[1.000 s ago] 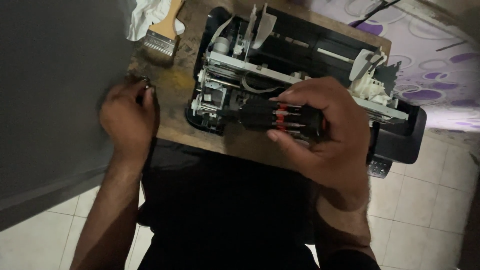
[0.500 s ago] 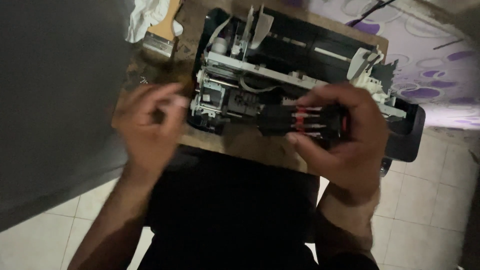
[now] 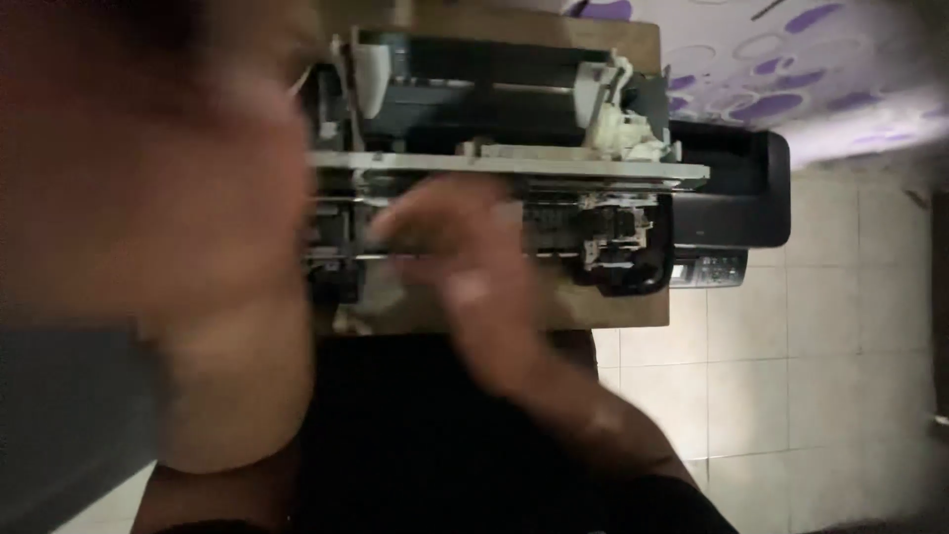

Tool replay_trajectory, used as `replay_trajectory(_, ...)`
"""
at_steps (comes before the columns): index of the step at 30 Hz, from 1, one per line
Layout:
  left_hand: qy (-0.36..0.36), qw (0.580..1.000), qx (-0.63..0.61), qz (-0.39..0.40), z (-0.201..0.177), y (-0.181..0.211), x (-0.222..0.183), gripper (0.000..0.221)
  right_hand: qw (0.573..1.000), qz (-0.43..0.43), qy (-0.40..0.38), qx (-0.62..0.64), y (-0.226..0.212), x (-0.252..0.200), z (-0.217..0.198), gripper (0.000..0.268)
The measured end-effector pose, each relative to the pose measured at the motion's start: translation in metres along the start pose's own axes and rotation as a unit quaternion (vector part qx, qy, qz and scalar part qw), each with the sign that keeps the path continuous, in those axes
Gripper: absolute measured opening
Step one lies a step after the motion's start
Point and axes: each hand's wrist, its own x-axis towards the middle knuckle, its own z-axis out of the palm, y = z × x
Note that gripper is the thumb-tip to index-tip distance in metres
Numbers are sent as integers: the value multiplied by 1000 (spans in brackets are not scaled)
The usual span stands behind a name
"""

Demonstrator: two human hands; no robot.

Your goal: Disassembling a printer by removing internal screws with a screwdriver and extracting mechanical parts and cables.

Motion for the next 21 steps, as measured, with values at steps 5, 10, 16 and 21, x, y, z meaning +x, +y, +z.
replay_trajectory(5, -33, 994, -103, 25, 116, 39, -53, 22, 893, 375, 22, 247, 94, -50, 58, 54)
replay_trajectory(10, -68, 977, -199, 18, 189, 36, -62, 25, 888, 353, -72, 286, 140, -48, 55, 43)
replay_trajectory(16, -110, 947, -302, 18, 234, -3, -46, 30, 876, 412, -87, 234, 167, -59, 55, 34)
replay_trajectory(21, -157, 914, -375, 14, 233, -54, -56, 35, 901, 338, -101, 251, 199, -83, 54, 26)
